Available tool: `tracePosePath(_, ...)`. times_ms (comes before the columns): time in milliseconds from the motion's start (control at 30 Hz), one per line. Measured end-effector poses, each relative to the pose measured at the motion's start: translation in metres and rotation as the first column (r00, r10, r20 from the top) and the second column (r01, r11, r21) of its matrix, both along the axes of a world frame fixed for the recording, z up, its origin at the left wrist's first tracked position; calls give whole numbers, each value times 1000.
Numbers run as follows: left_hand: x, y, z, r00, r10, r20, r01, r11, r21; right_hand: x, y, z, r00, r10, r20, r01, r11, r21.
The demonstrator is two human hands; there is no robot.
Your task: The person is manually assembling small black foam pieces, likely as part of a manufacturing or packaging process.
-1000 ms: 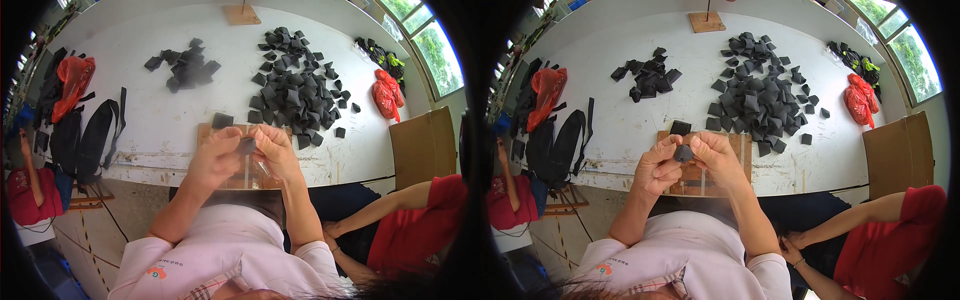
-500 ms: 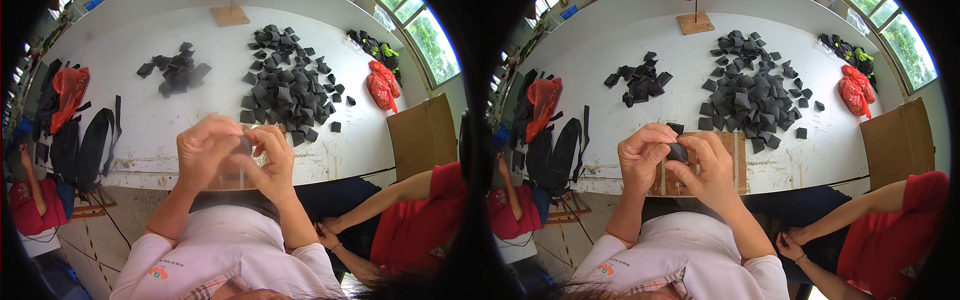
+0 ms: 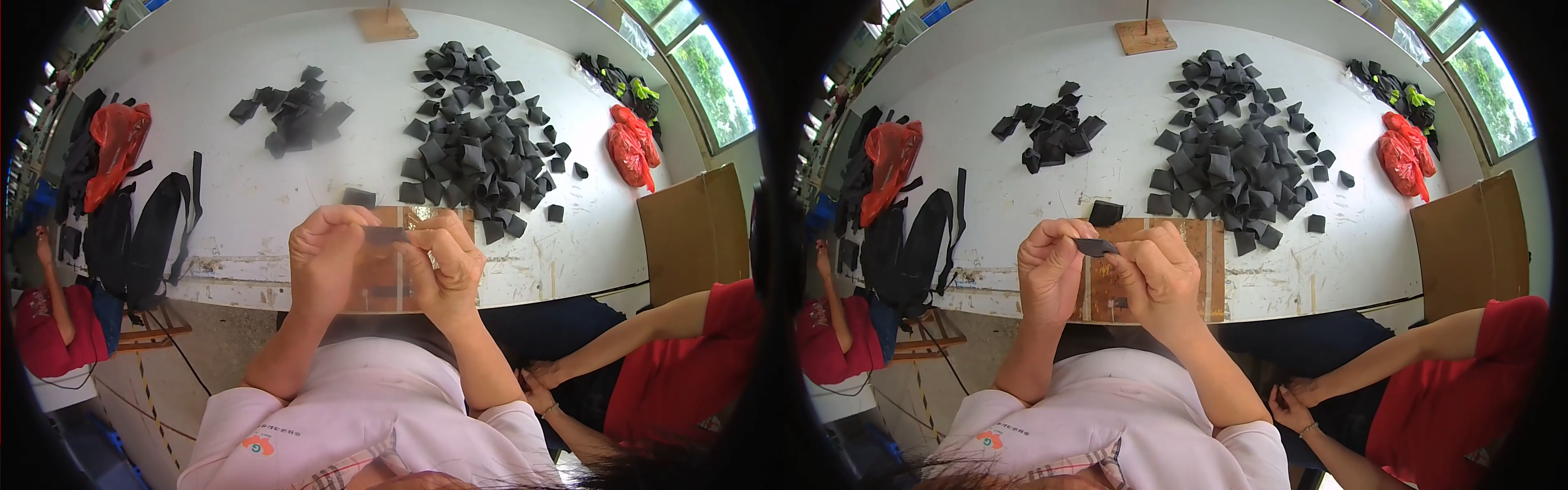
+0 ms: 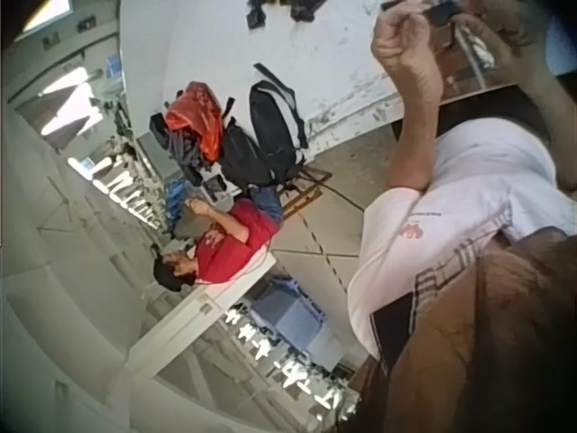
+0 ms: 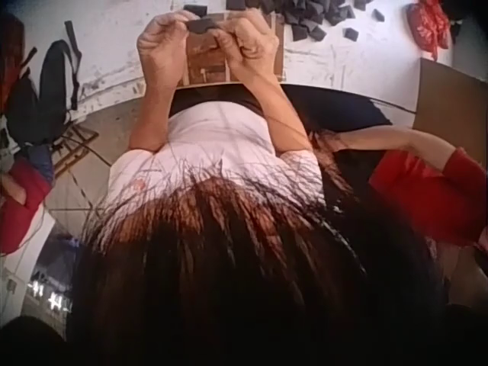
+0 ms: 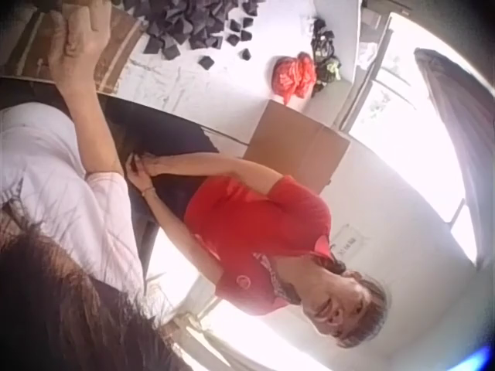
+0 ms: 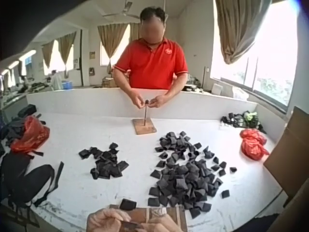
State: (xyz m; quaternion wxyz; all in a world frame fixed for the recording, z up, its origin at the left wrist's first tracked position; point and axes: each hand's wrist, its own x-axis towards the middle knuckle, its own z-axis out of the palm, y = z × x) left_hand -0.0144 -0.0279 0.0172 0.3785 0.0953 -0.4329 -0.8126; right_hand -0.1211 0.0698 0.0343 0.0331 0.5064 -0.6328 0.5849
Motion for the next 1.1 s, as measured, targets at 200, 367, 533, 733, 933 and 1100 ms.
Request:
tracePosePath(200, -6, -10, 21, 963, 4, 271, 109, 909, -402, 1, -1, -1, 995, -37, -93, 38, 999, 8)
tracePosePath(367, 1, -30, 11, 874, -45, 483, 321, 800, -507, -1, 3, 8, 1000, 2, 28, -6, 989, 148)
tracePosePath(533, -26, -54, -44, 836, 250, 488, 29, 869, -495, -32, -4, 29, 690, 166, 705, -146, 985, -90)
tracePosePath(733, -44, -79, -110, 501, 654, 566, 314, 473, -824, -22, 22, -15, 632, -85, 770, -94, 978, 185)
tracePosePath(933, -27, -89, -112, 557, 428, 712, 383, 628, -678, 16, 33, -48, 639, -18, 769, -439, 812, 384)
tracePosePath(1100, 7, -68, -70, 754, 43, 655, 295, 869, -397, 29, 23, -53, 920, -107, 377, -130, 824, 551)
